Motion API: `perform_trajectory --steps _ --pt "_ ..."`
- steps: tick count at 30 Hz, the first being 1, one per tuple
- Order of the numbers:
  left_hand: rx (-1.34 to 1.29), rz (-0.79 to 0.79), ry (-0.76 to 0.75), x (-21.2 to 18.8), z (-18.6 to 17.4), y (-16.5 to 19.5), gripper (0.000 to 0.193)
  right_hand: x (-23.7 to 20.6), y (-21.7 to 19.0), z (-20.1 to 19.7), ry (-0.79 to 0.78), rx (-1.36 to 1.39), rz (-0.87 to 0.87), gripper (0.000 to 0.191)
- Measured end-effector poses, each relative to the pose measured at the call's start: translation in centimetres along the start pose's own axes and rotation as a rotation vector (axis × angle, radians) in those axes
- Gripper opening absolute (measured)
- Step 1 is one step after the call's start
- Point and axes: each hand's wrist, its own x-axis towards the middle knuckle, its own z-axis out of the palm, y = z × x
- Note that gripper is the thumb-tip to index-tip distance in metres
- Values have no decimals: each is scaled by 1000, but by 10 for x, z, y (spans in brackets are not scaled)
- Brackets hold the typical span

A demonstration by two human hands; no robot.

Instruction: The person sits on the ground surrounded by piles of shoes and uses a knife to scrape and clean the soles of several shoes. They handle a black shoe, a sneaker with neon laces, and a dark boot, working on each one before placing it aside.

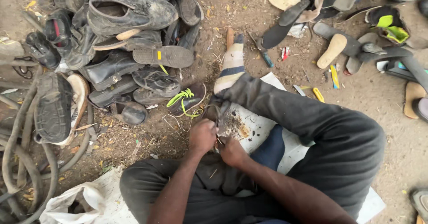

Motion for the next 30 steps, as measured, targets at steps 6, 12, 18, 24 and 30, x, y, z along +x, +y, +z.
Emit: perform_trajectory --steps 6,12,18,24,30 --pt "-323 -272 138 -1 18 25 29 -40 -8 -25 -17 92 126 28" --pt "-743 -409 147 -3 17 47 22 -39 -20 -20 175 135 -1 27" --pt "-934 -463 148 -1 14 47 22 -46 -31 -28 -35 493 416 26" --pt "-971 -468 81 0 10 43 14 -42 -55 -31 -116 828 678 30" --pt "-1111 -633 -6 -8 -4 42 14 -45 -56 -21 -99 882 665 23"
